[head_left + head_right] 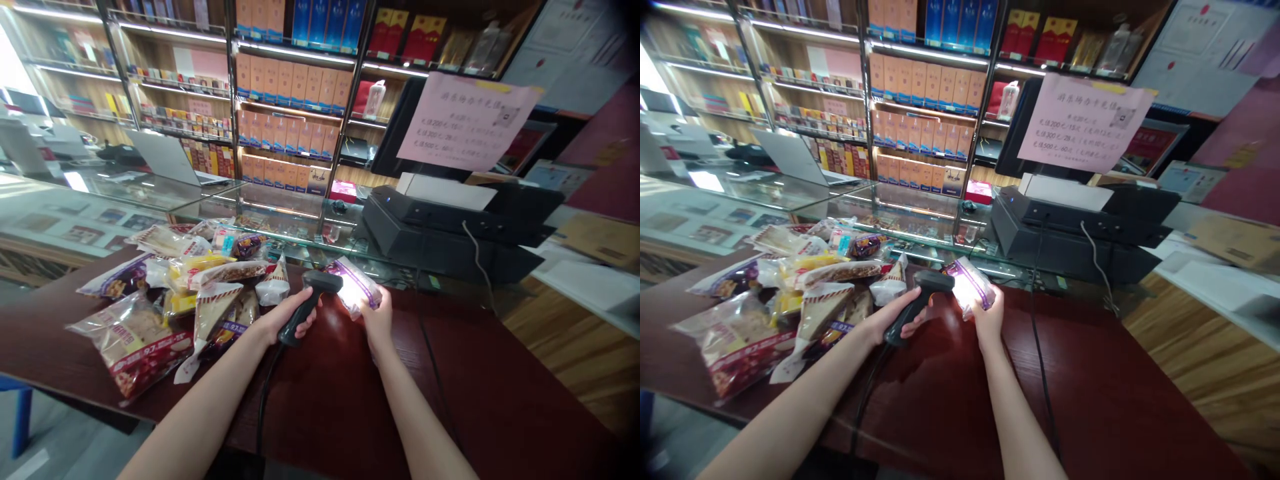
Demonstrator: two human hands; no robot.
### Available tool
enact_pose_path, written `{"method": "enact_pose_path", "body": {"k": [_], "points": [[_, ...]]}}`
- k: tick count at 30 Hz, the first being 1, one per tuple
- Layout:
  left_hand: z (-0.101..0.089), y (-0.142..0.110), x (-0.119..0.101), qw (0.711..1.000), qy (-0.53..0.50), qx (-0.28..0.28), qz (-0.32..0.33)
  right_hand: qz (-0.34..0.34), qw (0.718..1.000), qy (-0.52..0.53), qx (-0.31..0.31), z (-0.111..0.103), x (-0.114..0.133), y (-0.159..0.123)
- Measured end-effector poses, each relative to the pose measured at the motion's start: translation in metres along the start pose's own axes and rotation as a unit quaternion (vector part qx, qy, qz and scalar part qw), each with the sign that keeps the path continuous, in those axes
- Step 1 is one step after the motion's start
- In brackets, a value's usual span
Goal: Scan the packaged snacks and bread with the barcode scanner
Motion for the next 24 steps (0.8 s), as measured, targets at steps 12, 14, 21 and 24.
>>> {"method": "enact_pose_path", "body": {"k": [12,14,21,24], "points": [[-0.047,-0.027,-0.043,0.768,0.368,-0.468,0.235,-0.113,0.936,-0.329,-0.057,-0.030,0.031,0.005],[-0.053,-0.027,-0.042,0.750,0.396,-0.484,0.215,-0.182,0.913,-0.364,-0.024,-0.023,0.043,0.000],[-0.051,-0.023,-0.039,0.778,0.397,-0.455,0.173,-0.134,0.875,-0.438,0.153,-0.001,0.013,-0.012],[-0.050,-0.024,-0.038,0.803,0.356,-0.449,0.163,-0.093,0.856,-0.507,0.035,-0.022,0.018,-0.006]]}}
Point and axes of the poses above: each hand's wrist, its own y-axis towards the middle knuckle, its own z-axis out of the palm, x = y × z, the point moved 5 cm from there along y, towards the middle knuckle, and after that the axes turned 14 degrees about y, right-handed, at the moved point
